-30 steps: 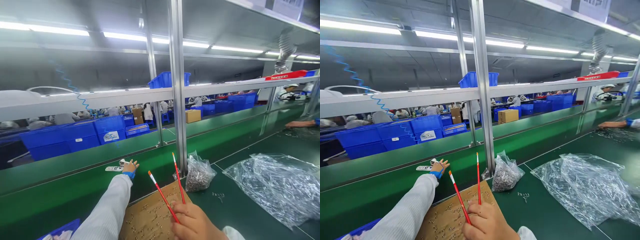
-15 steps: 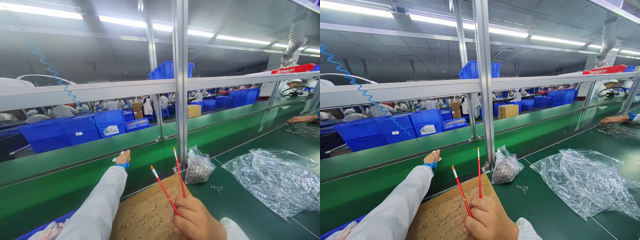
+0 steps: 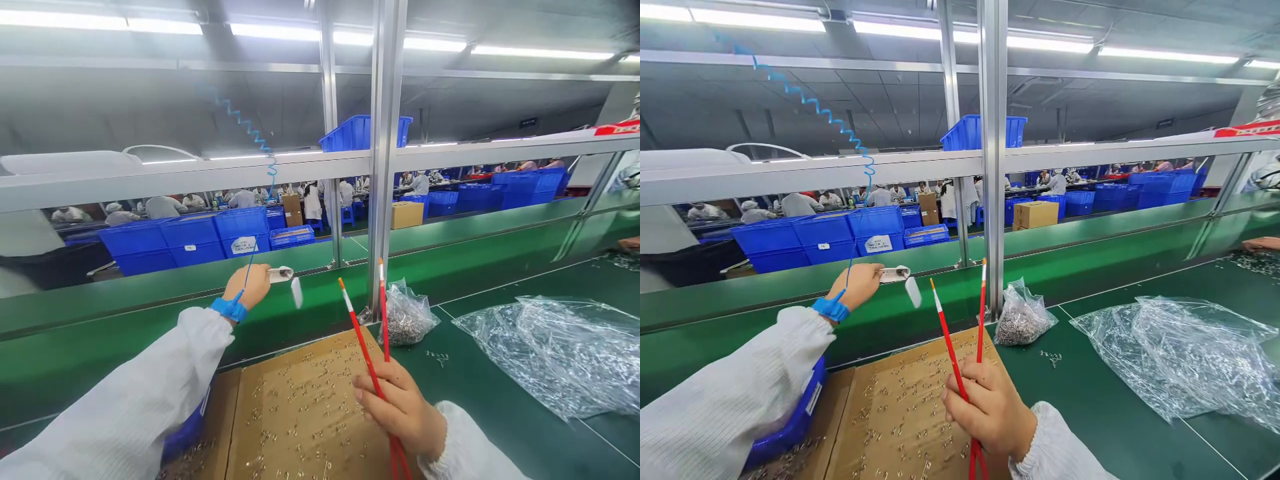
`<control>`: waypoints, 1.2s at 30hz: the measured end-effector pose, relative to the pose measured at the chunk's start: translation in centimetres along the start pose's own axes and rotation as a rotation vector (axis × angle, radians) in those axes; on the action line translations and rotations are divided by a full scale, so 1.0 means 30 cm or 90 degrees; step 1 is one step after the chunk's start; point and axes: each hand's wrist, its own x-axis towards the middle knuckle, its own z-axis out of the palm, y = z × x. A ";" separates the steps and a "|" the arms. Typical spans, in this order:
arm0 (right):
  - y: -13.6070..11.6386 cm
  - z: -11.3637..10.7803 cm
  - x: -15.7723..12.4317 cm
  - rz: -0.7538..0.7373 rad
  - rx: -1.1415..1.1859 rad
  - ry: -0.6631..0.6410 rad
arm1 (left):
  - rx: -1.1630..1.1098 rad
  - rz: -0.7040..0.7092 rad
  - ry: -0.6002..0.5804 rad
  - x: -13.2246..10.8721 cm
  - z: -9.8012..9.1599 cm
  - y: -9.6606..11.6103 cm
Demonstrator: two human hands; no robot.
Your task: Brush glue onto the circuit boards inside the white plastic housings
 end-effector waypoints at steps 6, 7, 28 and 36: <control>-0.059 0.008 0.071 0.155 -0.198 0.080 | -0.446 -0.065 -0.005 -0.299 -0.082 0.103; -0.065 0.010 0.083 0.167 -0.220 0.080 | -0.575 -0.091 -0.015 -0.344 -0.084 0.117; -0.155 0.026 0.148 0.134 -0.180 0.067 | -1.064 -0.094 -0.397 -0.705 0.014 0.173; -0.153 0.087 0.163 0.238 -0.077 0.009 | -1.197 -0.147 -0.255 -0.638 0.091 0.222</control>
